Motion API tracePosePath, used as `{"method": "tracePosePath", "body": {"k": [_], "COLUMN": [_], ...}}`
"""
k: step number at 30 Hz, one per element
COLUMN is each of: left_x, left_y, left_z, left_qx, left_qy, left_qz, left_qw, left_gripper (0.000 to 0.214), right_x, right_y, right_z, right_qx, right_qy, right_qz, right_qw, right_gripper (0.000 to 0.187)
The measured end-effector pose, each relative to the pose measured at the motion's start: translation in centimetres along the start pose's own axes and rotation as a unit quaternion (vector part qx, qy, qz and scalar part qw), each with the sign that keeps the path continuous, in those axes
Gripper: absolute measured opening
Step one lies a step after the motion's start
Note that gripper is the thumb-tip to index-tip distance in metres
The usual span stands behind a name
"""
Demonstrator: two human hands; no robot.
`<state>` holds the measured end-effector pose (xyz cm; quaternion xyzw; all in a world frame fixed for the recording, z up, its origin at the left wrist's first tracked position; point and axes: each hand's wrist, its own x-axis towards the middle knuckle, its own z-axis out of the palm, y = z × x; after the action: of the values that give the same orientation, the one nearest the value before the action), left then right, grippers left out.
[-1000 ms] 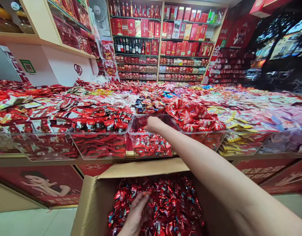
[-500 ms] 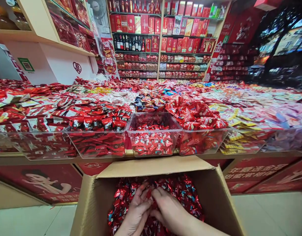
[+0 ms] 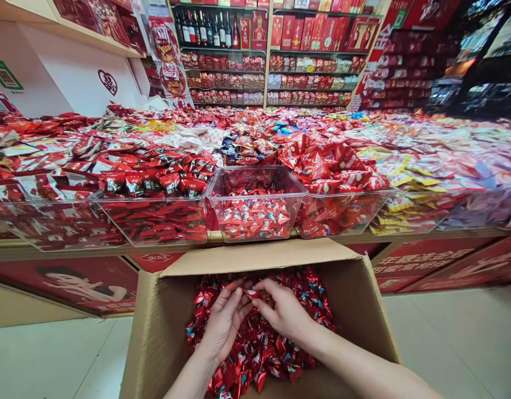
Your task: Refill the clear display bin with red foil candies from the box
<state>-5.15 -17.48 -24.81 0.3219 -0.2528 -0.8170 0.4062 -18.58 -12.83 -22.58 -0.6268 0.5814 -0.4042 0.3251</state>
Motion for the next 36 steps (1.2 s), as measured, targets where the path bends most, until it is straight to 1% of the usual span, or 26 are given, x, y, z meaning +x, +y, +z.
{"method": "tracePosePath", "body": {"k": [2,3,5,7,9,12,15,17,19,22,23,24,25,26,28,30,31,32,33,34,35,36], "left_x": [-0.1,0.0,0.0,0.2,0.2,0.2,0.0,-0.1,-0.2,-0.5,-0.5,-0.6,-0.6,-0.6,-0.3,0.2,0.4,0.6,0.7,0.8,0.8,0.7], "left_y": [-0.1,-0.1,-0.2,-0.2,-0.1,-0.1,-0.2,-0.4,-0.4,-0.3,-0.1,0.0,0.1,0.1,-0.1,-0.7,-1.2,-1.7,-2.1,-2.5,-2.9,-3.1], "left_z": [0.1,0.0,-0.1,-0.2,-0.3,-0.2,-0.2,-0.2,-0.1,0.0,0.1,0.1,0.0,-0.1,-0.6,-1.1,-1.4,-1.6,-1.8,-2.0,-2.2,-2.3], "left_qx": [-0.014,-0.016,-0.009,-0.001,0.005,0.016,0.037,0.056,0.071,0.069,0.060,0.047,0.036,0.035,0.095,0.198,0.243,0.276,0.297,0.312,0.330,0.348], "left_qy": [-0.017,-0.017,-0.007,0.006,0.011,0.008,-0.003,-0.012,-0.013,-0.013,-0.018,-0.024,-0.032,-0.037,-0.034,-0.022,-0.020,-0.024,-0.032,-0.044,-0.056,-0.067], "left_qz": [-0.013,-0.012,0.002,0.020,0.030,0.035,0.025,0.014,0.010,0.011,0.010,0.009,0.007,0.005,0.006,0.008,0.009,0.009,0.007,0.006,0.006,0.006], "left_qw": [1.000,1.000,1.000,1.000,0.999,0.999,0.999,0.998,0.997,0.997,0.998,0.999,0.999,0.999,0.995,0.980,0.970,0.961,0.954,0.949,0.942,0.935], "left_gripper": [0.022,0.023,0.026,0.026,0.025,0.029,0.032,0.027,0.021,0.017,0.015,0.013,0.013,0.018,0.028,0.025,0.022,0.020,0.019,0.018,0.018,0.017], "right_x": [-0.1,-0.1,-0.1,0.0,0.1,0.0,-0.1,0.0,0.1,0.1,0.0,-0.1,-0.3,-0.5,-0.4,0.8,1.9,3.4,5.1,7.1,9.1,11.2], "right_y": [-0.1,-0.1,-0.1,-0.1,-0.1,-0.1,0.0,0.3,0.6,0.6,0.3,-0.3,-1.0,-2.1,-4.8,-8.0,-9.4,-10.7,-11.8,-12.6,-13.1,-13.3], "right_z": [-0.3,-0.5,-0.6,-0.5,-0.4,-0.1,0.1,0.2,0.4,0.7,0.6,0.5,0.1,-0.4,-2.3,-5.1,-6.7,-8.3,-9.8,-11.2,-12.4,-13.3], "right_qx": [-0.093,-0.119,-0.130,-0.109,-0.072,-0.024,-0.021,-0.025,0.000,0.071,0.078,0.068,0.046,0.014,-0.056,-0.119,-0.150,-0.179,-0.211,-0.238,-0.263,-0.286], "right_qy": [0.000,-0.002,0.000,0.001,0.000,0.007,0.032,0.054,0.064,0.048,0.046,0.051,0.058,0.066,0.076,0.101,0.125,0.158,0.184,0.204,0.196,0.173], "right_qz": [-0.052,-0.062,-0.066,-0.058,-0.034,-0.003,-0.007,-0.006,0.015,0.053,0.047,0.026,-0.011,-0.061,-0.179,-0.280,-0.314,-0.333,-0.331,-0.313,-0.272,-0.220], "right_qw": [0.994,0.991,0.989,0.992,0.997,1.000,0.999,0.998,0.998,0.995,0.995,0.996,0.997,0.996,0.979,0.947,0.929,0.912,0.901,0.897,0.905,0.916], "right_gripper": [0.021,0.024,0.029,0.034,0.037,0.030,0.022,0.023,0.023,0.022,0.020,0.019,0.020,0.022,0.027,0.029,0.028,0.027,0.026,0.024,0.023,0.023]}}
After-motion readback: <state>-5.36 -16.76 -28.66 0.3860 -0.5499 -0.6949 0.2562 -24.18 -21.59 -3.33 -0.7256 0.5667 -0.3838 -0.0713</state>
